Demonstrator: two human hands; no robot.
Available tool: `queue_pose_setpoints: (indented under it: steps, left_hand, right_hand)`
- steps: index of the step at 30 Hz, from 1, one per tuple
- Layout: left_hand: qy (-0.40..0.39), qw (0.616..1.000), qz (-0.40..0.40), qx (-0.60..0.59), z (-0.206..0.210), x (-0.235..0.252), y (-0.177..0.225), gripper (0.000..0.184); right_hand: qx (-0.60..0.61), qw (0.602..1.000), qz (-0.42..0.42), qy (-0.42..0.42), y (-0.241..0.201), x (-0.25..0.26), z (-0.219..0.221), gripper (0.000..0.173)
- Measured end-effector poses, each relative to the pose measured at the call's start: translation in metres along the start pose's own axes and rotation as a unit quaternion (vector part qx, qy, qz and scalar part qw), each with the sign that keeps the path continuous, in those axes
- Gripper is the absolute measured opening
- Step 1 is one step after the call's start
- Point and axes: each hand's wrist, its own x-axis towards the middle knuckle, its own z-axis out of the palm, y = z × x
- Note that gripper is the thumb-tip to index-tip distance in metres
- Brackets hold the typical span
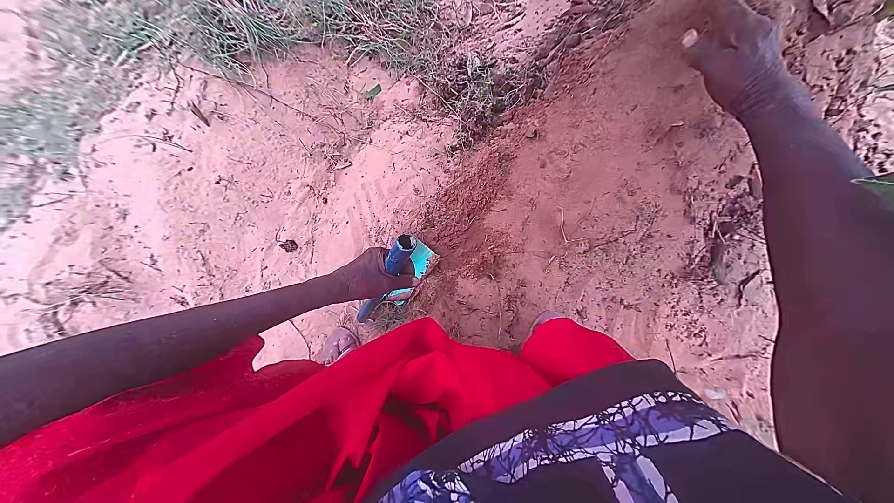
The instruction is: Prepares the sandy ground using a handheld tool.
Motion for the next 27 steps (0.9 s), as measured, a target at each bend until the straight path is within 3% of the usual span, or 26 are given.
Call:
queue_pose_setpoints:
  steps: [2, 5, 9, 13, 16, 21, 24, 27]
  left_hand:
    - [0.006, 1.0, -0.007, 0.002, 0.002, -0.002, 0.001, 0.015]
    - [0.028, 1.0, -0.005, -0.001, 0.003, -0.002, 0.001, 0.015]
    - [0.038, 0.999, -0.011, -0.01, 0.004, -0.001, -0.001, 0.016]
    - [0.028, 1.0, -0.004, 0.005, 0.008, 0.002, -0.003, 0.014]
    - [0.03, 0.999, 0.013, 0.003, 0.009, 0.004, -0.003, 0.014]
    - [0.033, 0.999, 0.008, 0.022, 0.008, -0.001, 0.004, 0.014]
    - [0.028, 0.999, -0.003, 0.022, 0.007, -0.003, 0.005, 0.014]
    - [0.008, 1.0, -0.014, 0.003, -0.008, 0.001, 0.005, 0.014]
  right_hand:
    - [0.002, 0.997, -0.04, -0.065, -0.03, -0.012, -0.002, 0.054]
    - [0.089, 0.973, -0.041, -0.21, -0.056, -0.067, 0.082, 0.044]
    - [0.21, 0.902, 0.021, -0.377, -0.07, -0.166, 0.227, 0.045]
    - [0.166, 0.887, -0.017, -0.43, -0.061, -0.204, 0.291, 0.057]
    - [0.064, 0.895, -0.053, -0.439, -0.055, -0.191, 0.29, 0.067]
    - [0.04, 0.931, -0.004, -0.363, -0.045, -0.133, 0.252, 0.07]
    - [0.015, 0.966, 0.031, -0.258, -0.029, -0.074, 0.189, 0.064]
    - [-0.034, 0.995, 0.032, -0.086, -0.036, -0.015, 0.078, 0.065]
